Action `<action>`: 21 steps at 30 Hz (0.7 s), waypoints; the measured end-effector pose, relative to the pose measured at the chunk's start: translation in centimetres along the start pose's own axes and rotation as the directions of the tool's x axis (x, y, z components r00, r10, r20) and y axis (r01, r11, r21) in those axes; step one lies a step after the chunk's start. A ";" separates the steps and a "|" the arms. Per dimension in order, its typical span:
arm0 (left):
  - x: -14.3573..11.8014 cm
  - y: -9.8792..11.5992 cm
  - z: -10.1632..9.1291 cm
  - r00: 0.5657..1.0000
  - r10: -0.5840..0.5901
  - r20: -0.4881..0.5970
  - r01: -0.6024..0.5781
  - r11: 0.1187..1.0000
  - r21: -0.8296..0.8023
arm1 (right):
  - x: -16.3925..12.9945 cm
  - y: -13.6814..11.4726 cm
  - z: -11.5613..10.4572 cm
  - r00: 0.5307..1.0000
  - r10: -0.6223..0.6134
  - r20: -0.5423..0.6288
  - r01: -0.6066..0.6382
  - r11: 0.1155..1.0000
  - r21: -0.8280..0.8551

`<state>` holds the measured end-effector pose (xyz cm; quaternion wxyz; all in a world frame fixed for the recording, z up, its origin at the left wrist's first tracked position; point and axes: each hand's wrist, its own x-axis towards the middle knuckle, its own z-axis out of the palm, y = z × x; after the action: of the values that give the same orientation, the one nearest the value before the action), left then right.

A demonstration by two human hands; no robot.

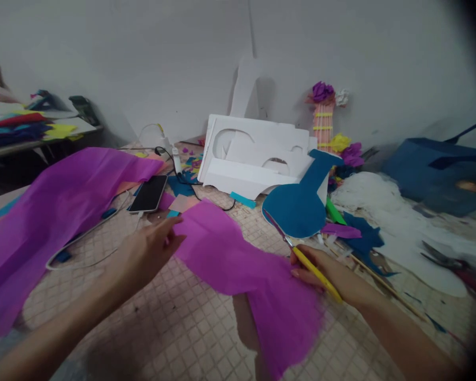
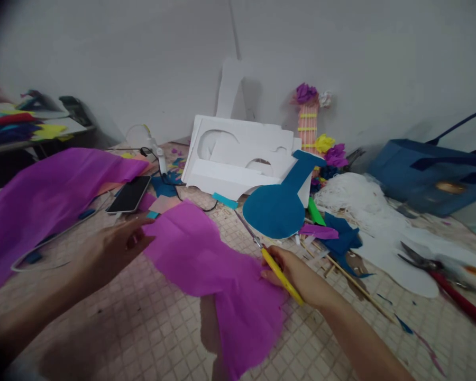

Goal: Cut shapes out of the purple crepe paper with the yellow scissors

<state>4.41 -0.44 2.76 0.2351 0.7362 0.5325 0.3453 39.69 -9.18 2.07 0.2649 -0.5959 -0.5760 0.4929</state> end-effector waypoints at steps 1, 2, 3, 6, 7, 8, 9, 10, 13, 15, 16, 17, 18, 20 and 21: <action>0.1 1.4 0.7 0.998 0.041 0.037 -0.040 0.999 -0.037 | 0.1 0.0 -0.1 1.000 -0.017 -0.014 0.017 1.000 -0.008; 0.0 2.9 1.6 0.991 0.086 0.104 -0.076 0.993 -0.095 | 0.1 0.0 -0.1 0.999 -0.027 -0.024 0.027 1.000 -0.013; -0.3 4.4 2.6 0.972 0.153 0.177 -0.123 0.978 -0.169 | 0.1 -0.1 -0.1 0.999 -0.029 -0.031 0.029 0.999 -0.019; -2.0 7.8 5.5 0.769 0.489 0.411 -0.333 0.856 -0.396 | -0.1 -0.1 0.0 0.999 0.002 -0.053 -0.003 0.999 -0.033; -2.8 8.4 6.2 0.656 0.577 0.487 -0.390 0.811 -0.435 | -0.2 0.0 0.1 0.998 0.013 -0.060 -0.015 0.999 -0.028; -3.5 8.8 6.9 0.561 0.633 0.533 -0.437 0.774 -0.458 | -0.2 0.1 0.1 0.998 0.025 -0.063 -0.026 1.000 -0.018; -4.2 8.9 7.4 0.482 0.670 0.565 -0.480 0.741 -0.470 | -0.3 0.3 0.1 0.997 0.033 -0.063 -0.033 0.999 0.001; -4.6 8.9 7.8 0.420 0.692 0.587 -0.525 0.713 -0.465 | -0.3 0.5 0.2 0.998 0.037 -0.055 -0.035 0.999 0.025; -5.2 8.7 9.1 0.341 0.737 0.584 -0.694 0.616 -0.373 | -0.3 1.0 0.3 0.999 0.023 -0.040 -0.019 0.995 0.093; -5.3 8.8 9.8 0.301 0.763 0.572 -0.812 0.520 -0.265 | -0.2 1.0 0.4 0.999 0.011 -0.049 -0.005 0.993 0.122; -5.3 9.0 10.1 0.294 0.762 0.577 -0.847 0.487 -0.212 | -0.1 0.9 0.4 0.998 0.011 -0.059 -0.004 0.992 0.126; -5.4 9.2 10.2 0.298 0.753 0.587 -0.863 0.475 -0.171 | -0.1 0.7 0.5 0.998 0.014 -0.067 -0.005 0.992 0.127; -5.6 9.5 10.2 0.310 0.741 0.595 -0.861 0.485 -0.155 | -0.1 0.5 0.6 0.997 0.016 -0.072 -0.007 0.992 0.126; -5.8 10.0 9.9 0.338 0.716 0.610 -0.796 0.564 -0.220 | -0.2 0.0 0.7 0.997 0.017 -0.081 -0.007 0.992 0.123; -5.8 10.2 9.6 0.342 0.707 0.619 -0.739 0.609 -0.287 | -0.3 -0.3 0.7 0.996 0.016 -0.084 -0.006 0.993 0.118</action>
<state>16.90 -9.05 2.35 0.2187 0.9696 0.0327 0.1051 38.96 -9.59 2.18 0.3212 -0.6028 -0.5308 0.5017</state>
